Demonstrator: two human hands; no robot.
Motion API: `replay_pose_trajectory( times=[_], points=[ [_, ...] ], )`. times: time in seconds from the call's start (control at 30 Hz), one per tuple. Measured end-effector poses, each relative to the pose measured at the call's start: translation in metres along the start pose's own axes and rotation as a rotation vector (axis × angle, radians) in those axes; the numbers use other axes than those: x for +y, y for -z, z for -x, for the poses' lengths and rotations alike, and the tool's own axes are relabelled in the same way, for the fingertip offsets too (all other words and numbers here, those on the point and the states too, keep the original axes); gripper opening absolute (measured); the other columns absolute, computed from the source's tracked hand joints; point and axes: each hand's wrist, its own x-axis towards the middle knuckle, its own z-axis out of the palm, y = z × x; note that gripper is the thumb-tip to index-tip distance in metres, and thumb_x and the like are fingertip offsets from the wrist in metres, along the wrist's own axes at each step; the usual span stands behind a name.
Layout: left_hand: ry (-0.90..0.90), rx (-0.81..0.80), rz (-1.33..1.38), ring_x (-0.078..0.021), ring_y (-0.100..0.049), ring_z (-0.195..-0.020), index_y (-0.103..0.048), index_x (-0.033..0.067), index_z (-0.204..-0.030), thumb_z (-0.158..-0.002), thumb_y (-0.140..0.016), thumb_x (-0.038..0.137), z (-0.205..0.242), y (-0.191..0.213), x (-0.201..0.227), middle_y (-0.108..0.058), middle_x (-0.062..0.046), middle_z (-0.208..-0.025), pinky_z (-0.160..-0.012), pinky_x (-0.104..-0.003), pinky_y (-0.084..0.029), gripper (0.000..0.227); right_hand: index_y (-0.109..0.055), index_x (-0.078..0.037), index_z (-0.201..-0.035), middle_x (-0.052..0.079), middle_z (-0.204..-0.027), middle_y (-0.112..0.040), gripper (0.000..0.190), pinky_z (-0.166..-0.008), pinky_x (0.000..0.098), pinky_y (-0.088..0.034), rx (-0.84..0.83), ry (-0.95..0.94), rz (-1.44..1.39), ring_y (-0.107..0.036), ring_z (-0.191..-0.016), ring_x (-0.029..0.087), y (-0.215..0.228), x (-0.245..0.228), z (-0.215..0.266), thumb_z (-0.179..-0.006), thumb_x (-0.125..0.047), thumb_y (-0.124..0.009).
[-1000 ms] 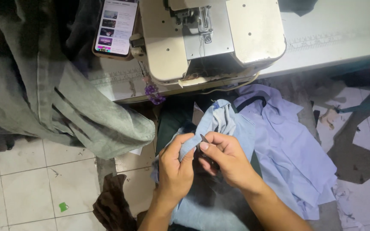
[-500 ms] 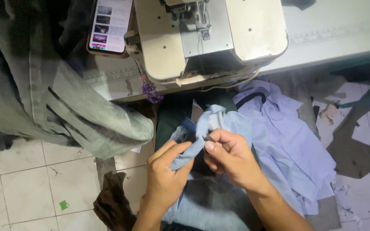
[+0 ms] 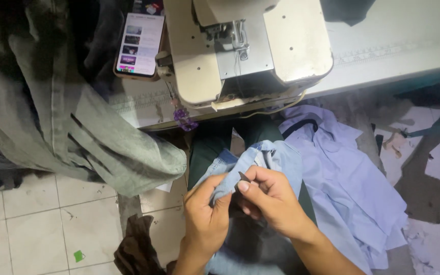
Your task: Inspecting and preparing denim fabric for sewing at a workstation
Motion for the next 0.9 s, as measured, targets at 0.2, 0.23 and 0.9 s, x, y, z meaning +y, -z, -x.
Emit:
replay_pose_trajectory(
  times=[0.2, 0.23, 0.9],
  points=[
    [-0.094, 0.021, 0.009, -0.0115, -0.064, -0.058, -0.077, 0.0062, -0.098, -0.093, -0.071, 0.015, 0.014, -0.001, -0.023, -0.074, -0.002, -0.074, -0.057, -0.027, -0.052, 0.012, -0.051, -0.005, -0.076, 0.010, -0.049, -0.042, 0.030, -0.035, 0.0260, -0.023, 0.008, -0.043, -0.211, -0.036, -0.040, 0.015, 0.013, 0.023, -0.002, -0.095, -0.020, -0.069],
    [-0.096, 0.021, 0.010, -0.0115, -0.064, -0.058, -0.077, 0.0062, -0.098, -0.093, -0.071, 0.015, 0.016, 0.003, -0.023, -0.074, -0.002, -0.074, -0.057, -0.027, -0.052, 0.012, -0.051, -0.005, -0.076, 0.010, -0.049, -0.042, 0.030, -0.035, 0.0260, -0.023, 0.009, -0.041, -0.211, -0.036, -0.040, 0.015, 0.012, 0.019, 0.001, -0.095, -0.020, -0.069],
    [0.052, -0.049, 0.102, -0.0096, -0.053, -0.055, -0.074, 0.0087, -0.100, -0.088, -0.067, 0.016, 0.008, -0.002, -0.003, -0.063, 0.002, -0.065, -0.053, -0.027, -0.045, 0.015, -0.061, -0.002, -0.083, 0.011, -0.052, -0.053, 0.024, -0.035, 0.0232, -0.030, -0.014, 0.033, -0.006, -0.045, -0.041, 0.014, 0.008, 0.000, 0.002, -0.096, -0.021, -0.068]
  ],
)
